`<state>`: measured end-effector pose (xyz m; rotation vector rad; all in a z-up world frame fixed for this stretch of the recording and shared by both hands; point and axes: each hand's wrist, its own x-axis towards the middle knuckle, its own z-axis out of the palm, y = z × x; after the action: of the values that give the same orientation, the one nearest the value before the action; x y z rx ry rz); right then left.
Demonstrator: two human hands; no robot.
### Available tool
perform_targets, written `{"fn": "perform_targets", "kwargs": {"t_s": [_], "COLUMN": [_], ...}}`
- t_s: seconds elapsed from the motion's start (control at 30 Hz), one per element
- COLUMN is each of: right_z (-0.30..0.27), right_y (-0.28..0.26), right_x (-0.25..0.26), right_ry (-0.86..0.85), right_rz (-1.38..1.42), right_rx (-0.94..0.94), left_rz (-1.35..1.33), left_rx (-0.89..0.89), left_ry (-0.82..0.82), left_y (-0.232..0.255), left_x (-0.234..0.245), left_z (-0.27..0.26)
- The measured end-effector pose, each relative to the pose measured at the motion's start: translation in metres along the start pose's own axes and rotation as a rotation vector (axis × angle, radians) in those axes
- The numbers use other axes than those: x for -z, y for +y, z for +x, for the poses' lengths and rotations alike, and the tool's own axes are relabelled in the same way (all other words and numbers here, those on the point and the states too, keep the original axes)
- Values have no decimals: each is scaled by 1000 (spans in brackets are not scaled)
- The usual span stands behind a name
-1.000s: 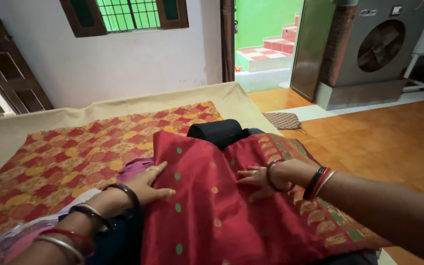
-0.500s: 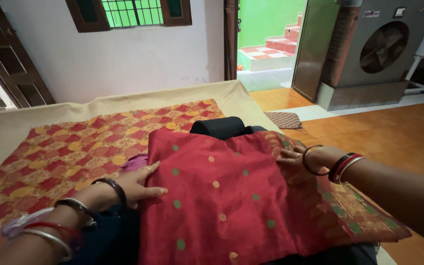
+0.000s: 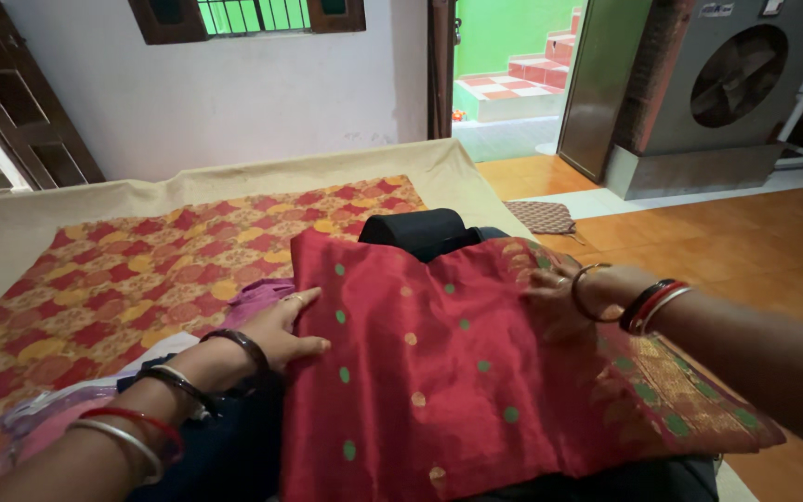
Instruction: The person folds a red patterned saree and places it into a black duffel bag on a bed. The person then folds a pink cloth and places it into the same bag.
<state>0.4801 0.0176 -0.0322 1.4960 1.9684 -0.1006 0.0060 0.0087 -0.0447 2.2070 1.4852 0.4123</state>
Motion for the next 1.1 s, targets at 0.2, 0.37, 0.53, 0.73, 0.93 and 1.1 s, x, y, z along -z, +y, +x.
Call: {"fn": "perform_targets", "kwargs": {"t_s": [0.2, 0.37, 0.53, 0.73, 0.93, 1.1], "right_z": [13, 16, 2, 17, 24, 16], "right_y": [24, 14, 12, 54, 153, 193], "right_x": [2, 24, 62, 34, -66, -106], "right_ry": [48, 206, 268, 166, 465, 498], "right_rz": [123, 254, 353, 426, 1090, 1721], "right_rx": [1, 95, 130, 140, -293, -126], "left_rz": [-216, -408, -541, -656, -863, -973], "left_rx": [136, 289, -18, -73, -36, 133], "left_ry": [35, 31, 169, 153, 137, 38], "left_y": [25, 72, 151, 252, 346, 382], "left_x": [17, 44, 54, 52, 17, -40], "left_z": [-11, -8, 2, 38, 108, 155]}}
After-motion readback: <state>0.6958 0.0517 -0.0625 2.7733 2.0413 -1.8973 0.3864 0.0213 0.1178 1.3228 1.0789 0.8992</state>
